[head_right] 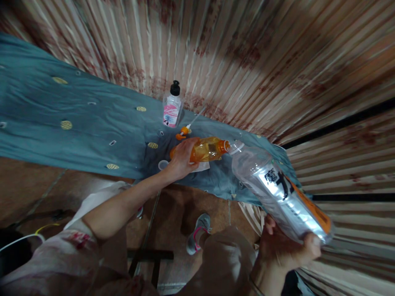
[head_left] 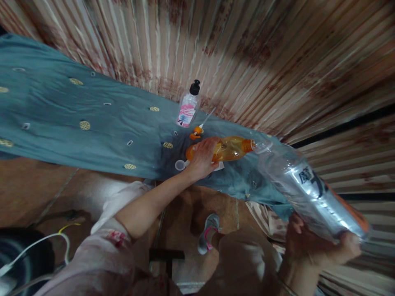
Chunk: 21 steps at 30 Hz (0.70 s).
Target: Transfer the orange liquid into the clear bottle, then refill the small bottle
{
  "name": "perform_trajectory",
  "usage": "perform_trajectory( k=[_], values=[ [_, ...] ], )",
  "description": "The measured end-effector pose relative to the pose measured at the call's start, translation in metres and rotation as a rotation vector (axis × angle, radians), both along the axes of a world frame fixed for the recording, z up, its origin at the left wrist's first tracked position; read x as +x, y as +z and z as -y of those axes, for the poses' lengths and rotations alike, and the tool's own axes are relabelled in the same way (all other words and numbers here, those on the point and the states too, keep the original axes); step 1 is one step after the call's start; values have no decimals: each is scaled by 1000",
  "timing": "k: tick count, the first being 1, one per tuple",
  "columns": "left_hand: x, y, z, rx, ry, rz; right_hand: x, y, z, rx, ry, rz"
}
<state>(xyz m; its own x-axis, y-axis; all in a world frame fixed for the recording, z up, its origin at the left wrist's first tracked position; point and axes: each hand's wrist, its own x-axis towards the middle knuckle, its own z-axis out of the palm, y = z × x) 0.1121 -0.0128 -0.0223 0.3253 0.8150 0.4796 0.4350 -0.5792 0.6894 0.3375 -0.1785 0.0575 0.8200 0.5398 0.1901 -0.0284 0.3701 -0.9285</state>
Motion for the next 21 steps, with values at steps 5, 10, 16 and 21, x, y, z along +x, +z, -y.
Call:
perform_trajectory(
  k=[5, 10, 16, 21],
  values=[
    [-1, 1, 0, 10, -3, -4, -2, 1, -1, 76, 27, 170],
    [-2, -1, -1, 22, 11, -24, -2, 0, 4, 25, 34, 103],
    [-1, -6, -4, 39, 33, -8, -1, 0, 4, 37, 29, 69],
    [-1, -9, -4, 27, 8, 31, 0, 1, 4, 10, 33, 67]
  ],
)
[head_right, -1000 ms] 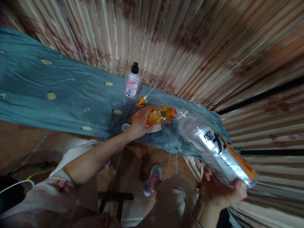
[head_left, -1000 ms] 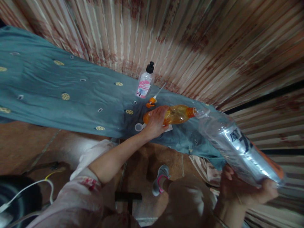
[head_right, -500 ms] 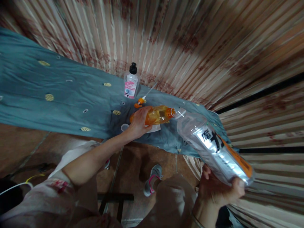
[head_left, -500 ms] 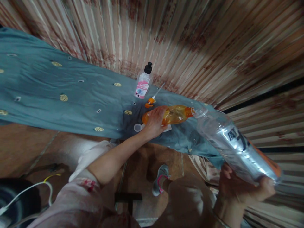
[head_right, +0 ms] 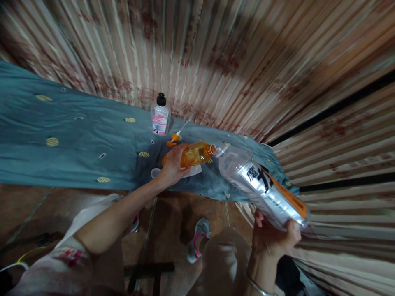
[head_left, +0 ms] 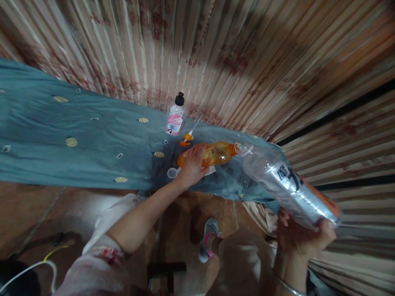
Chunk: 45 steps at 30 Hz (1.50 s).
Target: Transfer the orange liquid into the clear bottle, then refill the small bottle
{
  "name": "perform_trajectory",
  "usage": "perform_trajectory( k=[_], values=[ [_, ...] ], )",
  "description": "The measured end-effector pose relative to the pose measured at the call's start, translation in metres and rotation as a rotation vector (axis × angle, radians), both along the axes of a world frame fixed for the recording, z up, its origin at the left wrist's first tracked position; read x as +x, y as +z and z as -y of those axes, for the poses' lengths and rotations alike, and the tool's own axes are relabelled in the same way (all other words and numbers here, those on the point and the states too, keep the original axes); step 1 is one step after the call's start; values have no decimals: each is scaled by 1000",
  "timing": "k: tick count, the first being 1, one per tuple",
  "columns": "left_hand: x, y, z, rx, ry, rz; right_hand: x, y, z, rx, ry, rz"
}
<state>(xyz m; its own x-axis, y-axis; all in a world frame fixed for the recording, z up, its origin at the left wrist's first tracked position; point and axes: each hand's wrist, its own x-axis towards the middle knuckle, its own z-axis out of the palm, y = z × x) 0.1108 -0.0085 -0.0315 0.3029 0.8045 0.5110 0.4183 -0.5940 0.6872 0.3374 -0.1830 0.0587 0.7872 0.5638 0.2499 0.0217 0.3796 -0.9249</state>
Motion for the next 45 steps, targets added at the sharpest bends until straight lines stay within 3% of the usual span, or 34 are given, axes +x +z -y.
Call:
perform_trajectory(
  k=[10, 19, 23, 29, 37, 45],
  values=[
    [0, 6, 5, -46, 33, -47, -5, -2, -2, 33, -8, -55],
    [3, 0, 3, -8, 34, -11, -6, -8, -1, 18, -48, -90],
    [1, 2, 4, -3, 15, -2, -10, -2, -6, 13, -68, -87],
    [1, 5, 4, -22, 26, -2, -18, 11, -18, 115, 15, -68],
    [1, 4, 2, -45, 42, 12, 3, 4, -26, 44, 52, -154],
    [-2, 7, 2, -80, 12, 7, 25, -5, -43, 99, 138, -227]
  ],
)
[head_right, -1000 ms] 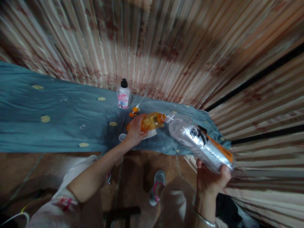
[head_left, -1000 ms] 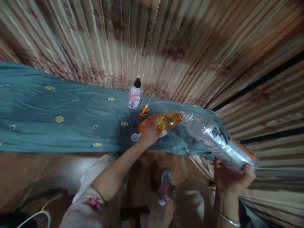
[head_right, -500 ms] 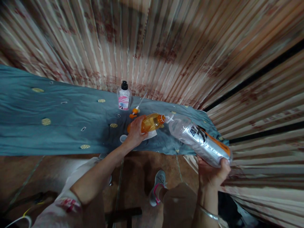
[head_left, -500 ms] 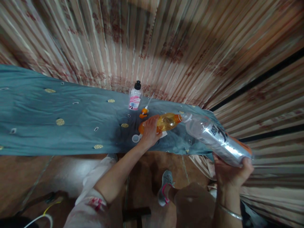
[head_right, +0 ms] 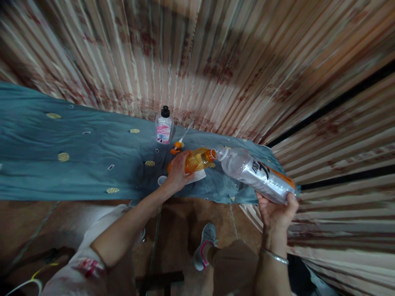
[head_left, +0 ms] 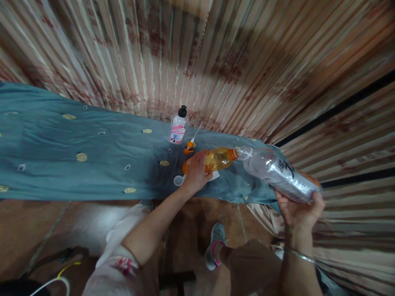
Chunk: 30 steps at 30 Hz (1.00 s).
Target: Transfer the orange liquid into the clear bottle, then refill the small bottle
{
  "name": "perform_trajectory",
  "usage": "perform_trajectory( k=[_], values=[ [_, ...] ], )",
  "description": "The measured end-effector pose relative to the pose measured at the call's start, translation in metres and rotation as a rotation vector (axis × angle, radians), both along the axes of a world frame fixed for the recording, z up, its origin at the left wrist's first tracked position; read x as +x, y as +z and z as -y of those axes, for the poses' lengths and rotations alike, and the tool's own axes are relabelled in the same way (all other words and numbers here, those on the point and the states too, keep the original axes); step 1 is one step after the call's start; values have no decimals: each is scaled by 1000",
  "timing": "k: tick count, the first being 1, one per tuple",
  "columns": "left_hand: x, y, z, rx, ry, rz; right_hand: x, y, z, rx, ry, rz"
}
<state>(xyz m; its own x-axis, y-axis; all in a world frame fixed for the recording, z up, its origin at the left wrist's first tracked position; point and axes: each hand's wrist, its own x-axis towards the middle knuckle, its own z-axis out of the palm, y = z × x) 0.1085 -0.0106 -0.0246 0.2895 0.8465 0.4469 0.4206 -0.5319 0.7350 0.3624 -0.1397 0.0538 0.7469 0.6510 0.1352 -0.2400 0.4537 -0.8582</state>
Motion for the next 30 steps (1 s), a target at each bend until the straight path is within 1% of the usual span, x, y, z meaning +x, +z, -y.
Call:
perform_trajectory(
  k=[5, 9, 12, 22, 30],
  values=[
    [-3, 4, 2, -37, -15, 7, -5, 1, -8, 49, 40, 10],
    [-2, 1, 2, 4, -1, 24, -11, 4, -8, 117, 0, -11],
    [-1, -1, 2, 17, -27, 10, -14, 4, -5, 156, -13, -18],
    [-1, -3, 1, 16, -34, 8, -19, 2, -7, 155, -23, -10],
    [0, -6, 2, 39, -7, 4, -22, 1, -8, 141, -49, -49]
  ],
)
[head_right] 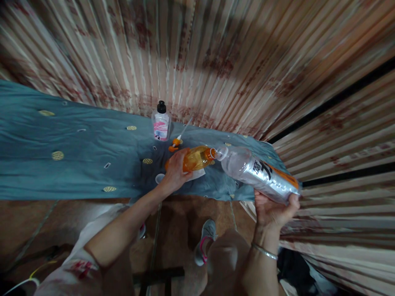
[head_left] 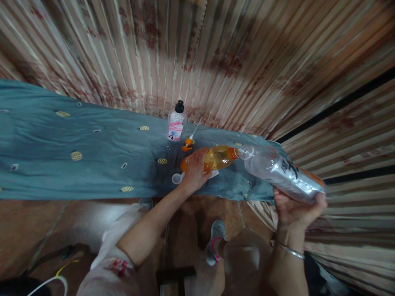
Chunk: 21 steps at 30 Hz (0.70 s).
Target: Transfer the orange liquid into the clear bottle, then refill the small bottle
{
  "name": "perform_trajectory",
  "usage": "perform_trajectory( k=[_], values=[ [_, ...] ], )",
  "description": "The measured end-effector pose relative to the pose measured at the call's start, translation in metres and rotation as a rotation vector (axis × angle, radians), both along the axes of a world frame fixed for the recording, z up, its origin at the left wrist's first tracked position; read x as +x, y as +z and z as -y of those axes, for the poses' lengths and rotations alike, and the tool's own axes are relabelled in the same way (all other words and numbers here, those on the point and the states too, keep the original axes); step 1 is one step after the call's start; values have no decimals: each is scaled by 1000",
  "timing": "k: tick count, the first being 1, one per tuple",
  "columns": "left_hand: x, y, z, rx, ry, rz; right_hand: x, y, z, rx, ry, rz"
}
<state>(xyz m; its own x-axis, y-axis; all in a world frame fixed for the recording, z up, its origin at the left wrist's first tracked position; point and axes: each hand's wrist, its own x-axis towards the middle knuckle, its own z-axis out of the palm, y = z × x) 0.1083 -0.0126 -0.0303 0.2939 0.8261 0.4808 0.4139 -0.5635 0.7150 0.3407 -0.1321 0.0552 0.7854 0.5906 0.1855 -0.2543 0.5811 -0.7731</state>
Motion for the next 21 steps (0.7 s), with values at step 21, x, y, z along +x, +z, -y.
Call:
perform_trajectory(
  k=[21],
  values=[
    [0, 3, 1, 18, -9, -32, -10, 10, 4, 19, -48, 75]
  ],
)
